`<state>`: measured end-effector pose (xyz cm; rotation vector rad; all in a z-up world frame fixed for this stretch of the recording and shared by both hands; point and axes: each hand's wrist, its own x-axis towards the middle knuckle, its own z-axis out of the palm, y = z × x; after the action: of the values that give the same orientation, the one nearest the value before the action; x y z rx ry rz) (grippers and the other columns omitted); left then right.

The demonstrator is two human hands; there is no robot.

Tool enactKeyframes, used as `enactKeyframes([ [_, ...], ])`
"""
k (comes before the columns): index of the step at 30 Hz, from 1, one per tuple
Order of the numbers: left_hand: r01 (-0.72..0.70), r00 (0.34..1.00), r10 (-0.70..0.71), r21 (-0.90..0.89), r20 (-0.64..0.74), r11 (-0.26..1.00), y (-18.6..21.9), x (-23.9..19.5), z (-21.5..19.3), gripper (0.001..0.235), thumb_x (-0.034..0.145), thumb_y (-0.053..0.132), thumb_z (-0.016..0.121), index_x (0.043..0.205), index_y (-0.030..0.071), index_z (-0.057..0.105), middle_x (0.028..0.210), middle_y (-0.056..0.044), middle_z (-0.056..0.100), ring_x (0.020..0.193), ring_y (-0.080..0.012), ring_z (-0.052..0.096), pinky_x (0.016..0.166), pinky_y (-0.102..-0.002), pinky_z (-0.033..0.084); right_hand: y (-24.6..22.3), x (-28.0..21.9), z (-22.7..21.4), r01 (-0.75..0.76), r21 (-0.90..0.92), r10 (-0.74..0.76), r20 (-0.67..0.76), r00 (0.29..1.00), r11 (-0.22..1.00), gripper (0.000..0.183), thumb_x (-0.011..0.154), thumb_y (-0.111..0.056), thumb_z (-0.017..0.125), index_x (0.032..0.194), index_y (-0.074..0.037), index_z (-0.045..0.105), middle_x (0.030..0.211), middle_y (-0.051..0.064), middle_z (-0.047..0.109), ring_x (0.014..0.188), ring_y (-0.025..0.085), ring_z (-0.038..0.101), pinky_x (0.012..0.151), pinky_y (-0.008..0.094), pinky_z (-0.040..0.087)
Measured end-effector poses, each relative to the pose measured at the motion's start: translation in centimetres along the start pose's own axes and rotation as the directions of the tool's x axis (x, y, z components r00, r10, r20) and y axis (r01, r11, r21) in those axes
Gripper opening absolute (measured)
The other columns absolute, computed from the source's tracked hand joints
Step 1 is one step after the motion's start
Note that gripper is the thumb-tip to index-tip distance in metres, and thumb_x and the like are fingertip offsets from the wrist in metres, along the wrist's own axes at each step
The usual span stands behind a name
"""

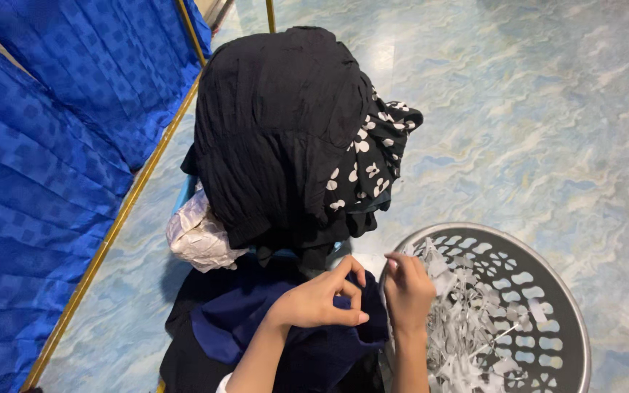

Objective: The person sits on the floor and hangs several garments on a metal rack using white plastic hangers. They handle dark pants, a white shirt, and a blue jacket, clipping each item to a hanger and placing it on the rack.

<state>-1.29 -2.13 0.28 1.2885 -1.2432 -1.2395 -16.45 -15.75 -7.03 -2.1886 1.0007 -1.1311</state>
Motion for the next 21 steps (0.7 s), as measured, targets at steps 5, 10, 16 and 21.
enactKeyframes([
  [5,-0.054,0.998,0.053,0.076,0.015,0.996,0.2,-0.6,-0.8,0.048,0.087,0.023,0.078,0.121,0.007,0.049,0.073,0.003,0.067,0.077,-0.0064,0.063,0.085,-0.026,0.047,1.6,2.2,2.1,-0.037,-0.059,0.042,0.085,0.995,0.998,0.030,0.078,0.004,0.070,0.104,-0.011,0.072,0.087,0.011,0.068,0.072,0.027,0.067,0.067,0.038,0.052],
  [10,-0.040,0.999,0.038,0.067,0.022,0.997,-0.1,-0.7,-0.6,0.044,0.089,0.020,0.079,0.121,0.004,0.054,0.073,-0.003,0.067,0.076,-0.0110,0.059,0.079,-0.029,0.047,-0.5,0.2,2.7,0.005,-0.057,0.003,0.138,0.990,0.998,0.031,0.078,0.002,0.069,0.105,-0.012,0.071,0.092,0.010,0.069,0.070,0.028,0.067,0.062,0.039,0.052],
  [16,0.137,0.991,-0.132,0.213,-0.039,0.967,-2.2,1.1,-0.6,0.060,0.076,0.016,0.079,0.123,0.005,0.044,0.069,-0.003,0.068,0.067,-0.0144,0.061,0.070,-0.030,0.048,-3.7,-1.4,0.6,0.091,-0.081,-0.079,0.147,0.986,0.993,0.026,0.083,-0.001,0.071,0.106,-0.014,0.072,0.084,0.008,0.066,0.070,0.029,0.067,0.062,0.039,0.052],
  [21,-0.043,0.993,0.031,0.102,0.110,0.994,-8.8,4.5,-0.5,0.059,0.076,0.015,0.084,0.120,0.001,0.048,0.088,-0.012,0.069,0.084,-0.0165,0.064,0.083,-0.029,0.052,-3.2,-1.0,-1.0,0.096,-0.028,-0.092,0.107,0.990,0.995,0.029,0.088,0.000,0.069,0.111,-0.018,0.072,0.084,0.008,0.066,0.067,0.026,0.067,0.060,0.037,0.053],
])
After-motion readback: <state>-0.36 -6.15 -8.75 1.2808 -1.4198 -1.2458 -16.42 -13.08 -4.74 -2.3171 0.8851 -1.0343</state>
